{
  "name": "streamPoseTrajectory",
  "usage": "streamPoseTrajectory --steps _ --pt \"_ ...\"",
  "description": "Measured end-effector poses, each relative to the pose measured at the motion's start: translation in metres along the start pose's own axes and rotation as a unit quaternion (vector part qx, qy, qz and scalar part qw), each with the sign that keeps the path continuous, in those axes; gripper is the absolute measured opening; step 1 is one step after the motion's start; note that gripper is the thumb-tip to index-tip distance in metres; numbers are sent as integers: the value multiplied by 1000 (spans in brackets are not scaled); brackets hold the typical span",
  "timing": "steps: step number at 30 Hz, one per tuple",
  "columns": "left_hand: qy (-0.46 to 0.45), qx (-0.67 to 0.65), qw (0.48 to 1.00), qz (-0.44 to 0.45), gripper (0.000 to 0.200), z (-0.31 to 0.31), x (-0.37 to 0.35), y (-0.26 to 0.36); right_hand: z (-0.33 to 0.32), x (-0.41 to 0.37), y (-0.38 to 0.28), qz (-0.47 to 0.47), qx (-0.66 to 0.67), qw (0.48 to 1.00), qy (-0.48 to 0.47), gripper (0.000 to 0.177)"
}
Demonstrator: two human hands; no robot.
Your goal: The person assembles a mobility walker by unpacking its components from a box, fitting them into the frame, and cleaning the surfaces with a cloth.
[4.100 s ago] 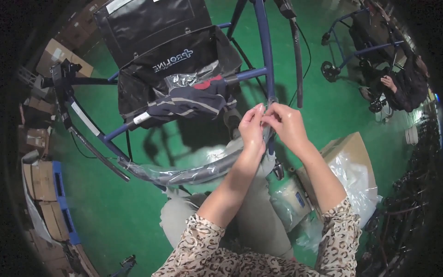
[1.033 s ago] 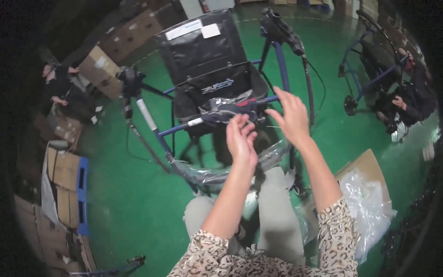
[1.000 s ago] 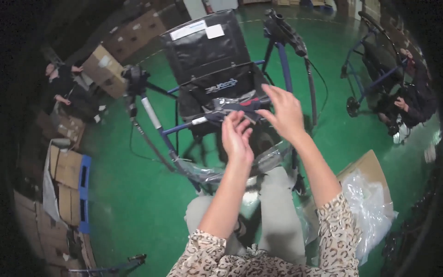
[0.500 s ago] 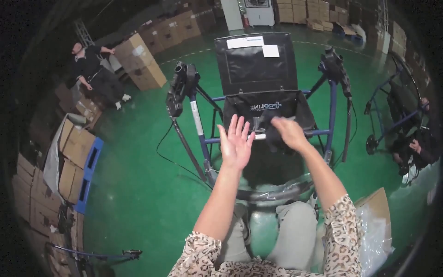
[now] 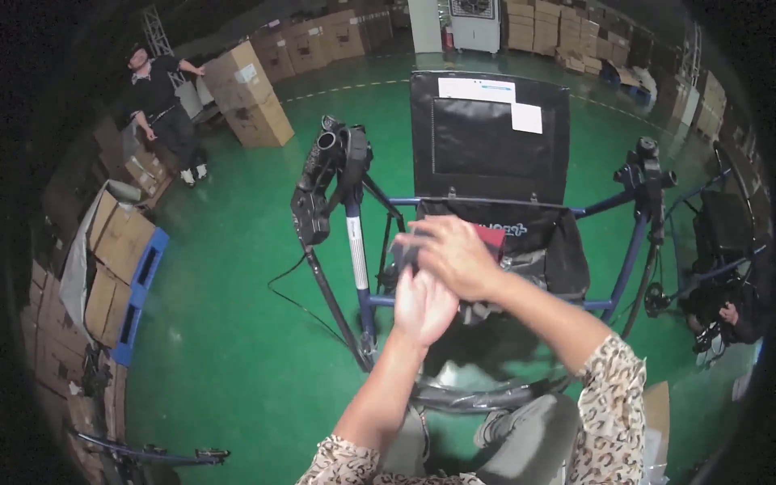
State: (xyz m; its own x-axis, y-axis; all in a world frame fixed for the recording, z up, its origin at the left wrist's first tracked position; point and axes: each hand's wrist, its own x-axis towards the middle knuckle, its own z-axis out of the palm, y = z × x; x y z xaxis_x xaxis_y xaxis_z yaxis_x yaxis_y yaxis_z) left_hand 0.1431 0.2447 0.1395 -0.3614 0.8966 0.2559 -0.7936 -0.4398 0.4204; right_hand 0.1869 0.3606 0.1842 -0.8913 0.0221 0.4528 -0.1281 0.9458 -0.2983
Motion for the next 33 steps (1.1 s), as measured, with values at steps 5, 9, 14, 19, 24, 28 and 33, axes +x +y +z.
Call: streamPoseTrajectory --steps 5,9,14,19,24,28,33 --pt "-9 472 878 78 68 32 -2 1 -56 107 82 54 14 998 24 19" --pt "-31 867 473 152 51 32 -12 -20 -110 218 121 -29 -273 899 343 26" --pt "-39 894 445 44 41 30 -14 -24 -26 196 153 -32 -408 828 382 41" --pt "-29 899 432 69 37 30 -15 -28 15 124 148 -72 -342 914 206 29" --pt "-32 902 423 79 34 28 -14 -28 -27 174 155 -123 -368 888 248 25" --pt "-40 904 418 75 30 29 -11 -26 -46 223 168 -16 -378 847 373 27" --pt "-24 895 435 99 27 29 -12 -26 3 134 134 -48 -254 955 144 35"
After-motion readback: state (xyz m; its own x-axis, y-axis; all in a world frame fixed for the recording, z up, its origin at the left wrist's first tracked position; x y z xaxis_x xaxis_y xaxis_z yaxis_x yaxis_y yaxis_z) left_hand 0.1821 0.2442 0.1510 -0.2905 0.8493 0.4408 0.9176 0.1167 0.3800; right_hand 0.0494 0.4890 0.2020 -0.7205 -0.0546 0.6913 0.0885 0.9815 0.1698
